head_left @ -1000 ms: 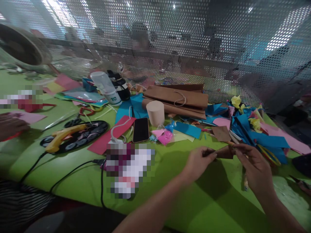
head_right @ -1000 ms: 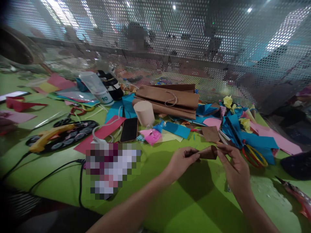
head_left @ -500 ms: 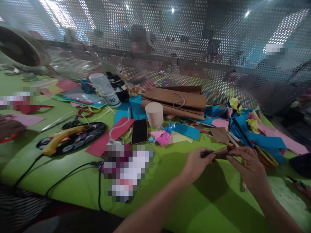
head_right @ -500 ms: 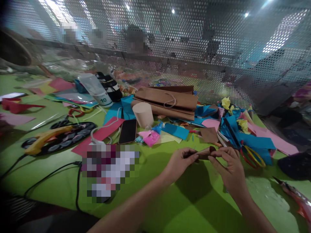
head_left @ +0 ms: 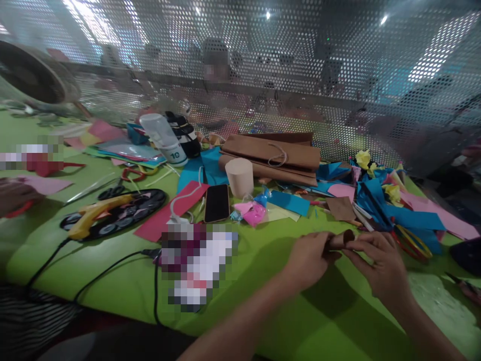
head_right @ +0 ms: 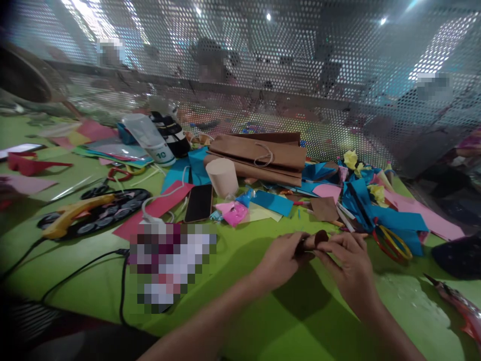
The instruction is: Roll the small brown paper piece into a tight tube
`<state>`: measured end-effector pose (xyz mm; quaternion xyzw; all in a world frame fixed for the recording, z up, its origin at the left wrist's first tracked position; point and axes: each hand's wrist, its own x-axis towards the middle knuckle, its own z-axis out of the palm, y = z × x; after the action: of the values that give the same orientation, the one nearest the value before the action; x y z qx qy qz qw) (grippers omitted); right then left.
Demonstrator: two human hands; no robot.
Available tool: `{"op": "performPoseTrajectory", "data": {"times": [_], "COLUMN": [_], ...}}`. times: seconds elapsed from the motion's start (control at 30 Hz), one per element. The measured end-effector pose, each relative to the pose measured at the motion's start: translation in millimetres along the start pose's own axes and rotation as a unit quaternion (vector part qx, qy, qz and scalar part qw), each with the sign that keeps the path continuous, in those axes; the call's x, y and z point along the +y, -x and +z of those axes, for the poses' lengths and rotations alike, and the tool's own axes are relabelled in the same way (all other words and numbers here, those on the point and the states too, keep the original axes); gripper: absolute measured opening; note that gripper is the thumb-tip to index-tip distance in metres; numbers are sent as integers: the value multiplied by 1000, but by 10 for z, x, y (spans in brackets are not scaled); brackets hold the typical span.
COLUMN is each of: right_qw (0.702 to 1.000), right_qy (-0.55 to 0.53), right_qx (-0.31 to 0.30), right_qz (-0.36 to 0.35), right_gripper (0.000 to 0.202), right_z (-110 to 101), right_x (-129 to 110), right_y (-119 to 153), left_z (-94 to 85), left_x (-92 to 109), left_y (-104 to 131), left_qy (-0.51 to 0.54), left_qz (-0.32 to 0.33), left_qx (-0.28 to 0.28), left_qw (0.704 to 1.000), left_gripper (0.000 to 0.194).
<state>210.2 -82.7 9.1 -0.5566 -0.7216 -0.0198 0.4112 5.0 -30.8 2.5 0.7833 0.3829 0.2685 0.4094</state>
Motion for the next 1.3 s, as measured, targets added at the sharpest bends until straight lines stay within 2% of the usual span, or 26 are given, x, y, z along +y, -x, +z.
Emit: {"op": "performPoseTrajectory", "data": {"times": [0.1, 0.2, 0.3, 0.43, 0.53, 0.6, 0.8, 0.97, 1.1, 1.23, 1.3], "right_qw": [1000, 998, 991, 985, 985, 985, 981, 971, 977, 982, 988], "right_qy": [-21, -57, -94, -121, -127, -127, -140, -167, -147, -124, -106], "right_qx": [-14, 17, 33, -4, -18, -15, -20, -31, -17, 26, 33], "right_qz": [-8, 31, 85, 123, 120, 113, 130, 167, 151, 140, 105], "right_gripper": [16, 17, 13, 16, 18, 20, 22, 26, 25, 17, 13], "right_z": [-47, -117, -140, -75, -22, -10, -41, -57, -53, -81, -94], "right_x": [-41, -29, 10, 44, 59, 71, 79, 59, 69, 55, 37], "right_y": [8, 0, -14, -25, -21, -14, -10, -23, -19, 1, 11], "left_z": [23, 47, 59, 37, 6, -8, 7, 43, 45, 14, 5], "left_x": [-32, -67, -78, -49, -12, 5, -18, -74, -80, -50, -42], "left_y": [-4, -13, -19, -14, -4, 2, 0, -3, 1, 6, 5], "left_qy": [69, 171, 218, 142, 53, 29, 10, 36, 45, 39, 49], "left_qz": [-36, -51, -42, -28, -21, -13, -16, -17, -20, -42, -57], "left_qx": [-12, -19, -15, -13, -37, -54, -78, -85, -96, -98, -89], "left_qw": [997, 984, 975, 989, 998, 998, 997, 996, 994, 993, 993], "left_gripper": [16, 19, 21, 15, 12, 11, 14, 14, 15, 18, 20]}}
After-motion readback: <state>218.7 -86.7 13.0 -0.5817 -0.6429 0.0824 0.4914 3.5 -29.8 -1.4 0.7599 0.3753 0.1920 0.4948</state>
